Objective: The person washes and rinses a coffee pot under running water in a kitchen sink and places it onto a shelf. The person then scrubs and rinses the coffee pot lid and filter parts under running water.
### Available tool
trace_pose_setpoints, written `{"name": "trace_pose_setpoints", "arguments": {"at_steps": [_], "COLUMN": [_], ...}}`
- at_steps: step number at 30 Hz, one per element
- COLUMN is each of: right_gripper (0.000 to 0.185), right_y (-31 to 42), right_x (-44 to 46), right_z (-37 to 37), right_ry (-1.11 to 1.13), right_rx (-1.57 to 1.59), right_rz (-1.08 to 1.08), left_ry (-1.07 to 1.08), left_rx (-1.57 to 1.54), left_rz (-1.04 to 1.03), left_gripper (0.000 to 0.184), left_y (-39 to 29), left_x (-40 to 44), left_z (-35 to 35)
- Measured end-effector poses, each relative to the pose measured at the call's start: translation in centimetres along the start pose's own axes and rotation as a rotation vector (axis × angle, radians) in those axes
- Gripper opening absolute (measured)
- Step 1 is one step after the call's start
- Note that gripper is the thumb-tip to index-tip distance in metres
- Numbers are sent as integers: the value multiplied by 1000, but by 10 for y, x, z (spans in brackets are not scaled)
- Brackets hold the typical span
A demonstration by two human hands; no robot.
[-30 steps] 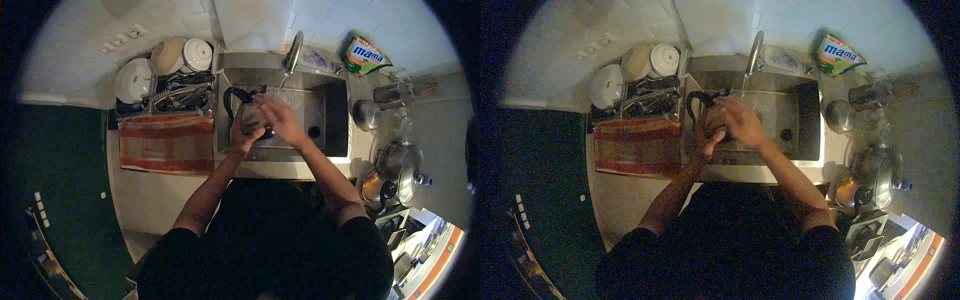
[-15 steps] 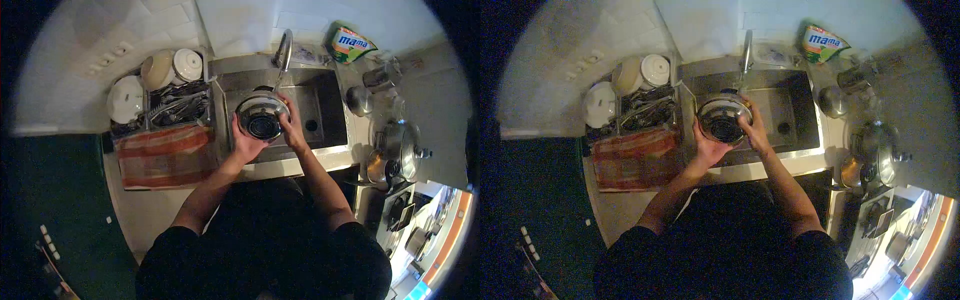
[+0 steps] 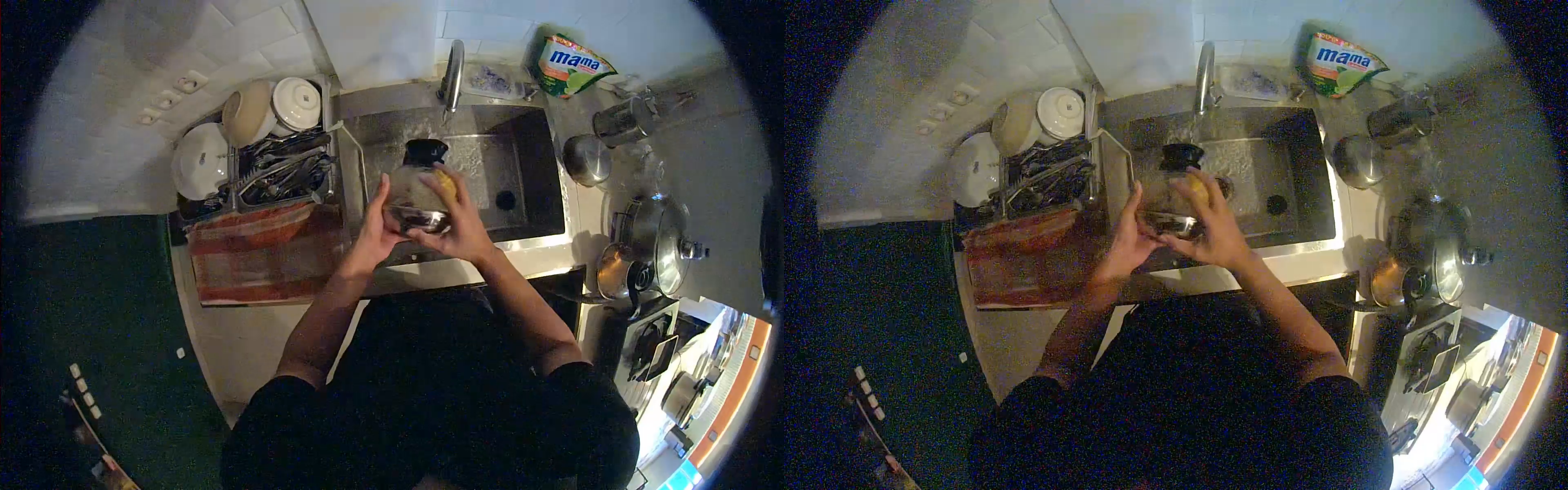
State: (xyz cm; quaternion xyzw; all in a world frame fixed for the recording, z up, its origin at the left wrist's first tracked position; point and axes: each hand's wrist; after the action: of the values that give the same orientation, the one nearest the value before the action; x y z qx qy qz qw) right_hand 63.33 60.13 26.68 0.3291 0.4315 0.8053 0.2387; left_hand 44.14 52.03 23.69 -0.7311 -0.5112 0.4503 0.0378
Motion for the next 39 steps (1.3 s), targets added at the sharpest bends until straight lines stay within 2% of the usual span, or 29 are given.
{"name": "trace_pose_setpoints", "arguments": {"at_steps": [2, 3, 6, 7, 8, 10, 13, 15, 17, 18, 20, 21, 22, 25, 27, 29, 31, 32, 34, 37, 39], "right_gripper": [71, 58, 52, 51, 51, 52, 61, 64, 66, 66, 66, 66, 66, 63, 61, 57, 52, 50, 48, 46, 48], "right_y": [8, 14, -6, 3, -14, -66, -81, -76, -76, -80, -75, -58, -45, -17, -3, -2, -18, -36, -79, -99, -99], "right_x": [10, 19, 32, 38, 35, 24, 29, 36, 39, 38, 33, 30, 25, 2, 5, 7, 20, 28, 39, 39, 27], "right_z": [7, 9, -4, -2, -9, -28, -9, -1, 6, 6, 8, 8, 5, -16, -16, -16, -13, -13, -13, 5, 4], "right_ry": [89, 94, -45, -80, -147, -279, -205, -170, -149, -145, -115, -87, -59, -81, -9, 79, 182, 318, 579, 601, 423], "right_rx": [-182, -184, 108, 227, 268, 348, 595, 472, 337, 264, 125, 58, -7, -322, -481, -516, -428, -272, 44, 442, 760], "right_rz": [130, 143, -41, -165, -239, -398, -792, -746, -701, -681, -646, -629, -613, -265, -141, -43, 28, -88, -312, -485, -670], "left_ry": [112, 115, 104, 104, 101, 100, 114, -111, -219, -213, -207, -205, -176, -92, -226, -289, -287, -289, -271, -164, -104], "left_rx": [-161, -265, -421, -400, -380, -533, -512, 171, 602, 678, 730, 700, 578, 31, 323, 325, 147, 114, 223, 164, -6], "left_rz": [-37, -85, -238, -310, -382, -393, -424, -855, -1042, -1040, -823, -612, -434, 22, -305, -338, -151, -95, -128, -191, -255], "left_gripper": [65, 67, 68, 69, 71, 75, 78, 80, 77, 72, 67, 65, 62, 53, 50, 52, 58, 60, 64, 62, 52], "left_y": [8, 11, 36, 43, 51, 53, 57, 76, 95, 98, 85, 68, 58, 37, 42, 42, 39, 39, 39, 39, 41], "left_x": [9, 4, 21, 29, 37, 51, 53, 64, 84, 94, 98, 93, 85, 52, 28, 17, 15, 14, 11, 8, 7], "left_z": [15, 9, 14, 19, 23, 26, 16, 26, 53, 75, 88, 82, 71, 32, 15, 8, 7, 9, 14, 12, 9]}}
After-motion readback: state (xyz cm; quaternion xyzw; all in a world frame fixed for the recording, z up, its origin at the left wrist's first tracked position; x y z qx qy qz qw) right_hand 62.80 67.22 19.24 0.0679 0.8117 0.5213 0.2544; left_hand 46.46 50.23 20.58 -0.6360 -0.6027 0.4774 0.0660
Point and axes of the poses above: each hand's wrist, its own x-axis towards the middle knuckle, its own z-axis out of the back of the hand, y = z × x, and after that the axes turned 8 degrees about x, right-handed
